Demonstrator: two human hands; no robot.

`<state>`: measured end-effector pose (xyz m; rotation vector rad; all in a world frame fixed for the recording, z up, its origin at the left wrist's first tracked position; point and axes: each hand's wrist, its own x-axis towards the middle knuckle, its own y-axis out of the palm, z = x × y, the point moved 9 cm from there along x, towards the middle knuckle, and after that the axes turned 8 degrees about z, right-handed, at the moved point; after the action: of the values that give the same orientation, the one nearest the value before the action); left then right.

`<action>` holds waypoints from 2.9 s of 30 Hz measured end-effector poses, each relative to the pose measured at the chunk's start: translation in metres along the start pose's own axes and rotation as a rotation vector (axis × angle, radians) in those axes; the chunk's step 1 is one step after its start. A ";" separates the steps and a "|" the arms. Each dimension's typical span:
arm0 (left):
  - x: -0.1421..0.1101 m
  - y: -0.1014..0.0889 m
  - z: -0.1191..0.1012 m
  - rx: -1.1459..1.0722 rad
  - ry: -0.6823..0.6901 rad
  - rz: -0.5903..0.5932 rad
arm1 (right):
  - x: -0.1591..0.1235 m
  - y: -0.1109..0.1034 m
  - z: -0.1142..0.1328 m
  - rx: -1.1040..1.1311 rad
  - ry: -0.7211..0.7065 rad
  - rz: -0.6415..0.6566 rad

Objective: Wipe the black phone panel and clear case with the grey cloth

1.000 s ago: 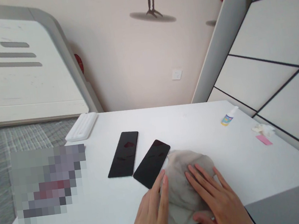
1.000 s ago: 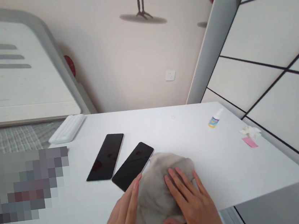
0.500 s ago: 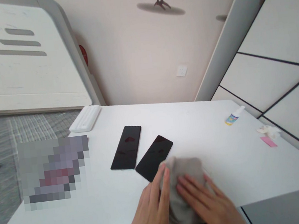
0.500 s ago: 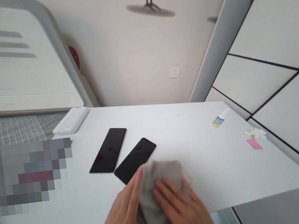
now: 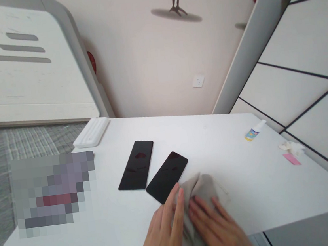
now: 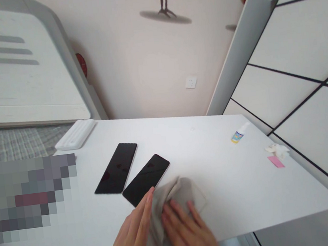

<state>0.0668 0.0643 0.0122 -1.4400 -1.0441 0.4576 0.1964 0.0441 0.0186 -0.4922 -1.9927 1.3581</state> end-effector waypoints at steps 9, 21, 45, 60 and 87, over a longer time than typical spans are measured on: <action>0.001 -0.001 0.000 0.030 0.013 -0.016 | -0.018 -0.003 -0.009 -0.047 0.014 -0.032; 0.000 -0.005 -0.002 0.164 0.050 -0.063 | -0.022 0.001 0.009 0.028 -0.089 -0.065; 0.002 -0.005 -0.007 0.180 0.044 -0.050 | -0.010 0.003 0.009 -0.166 0.041 -0.085; 0.005 -0.001 -0.007 0.136 0.070 0.007 | -0.013 0.006 -0.021 -0.121 0.163 0.035; -0.001 -0.004 0.003 -0.072 0.007 -0.072 | -0.034 0.005 -0.035 -0.067 0.365 -0.014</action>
<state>0.0623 0.0646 0.0150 -1.4613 -1.1127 0.3662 0.2451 0.0478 0.0118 -0.7015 -1.7404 1.1033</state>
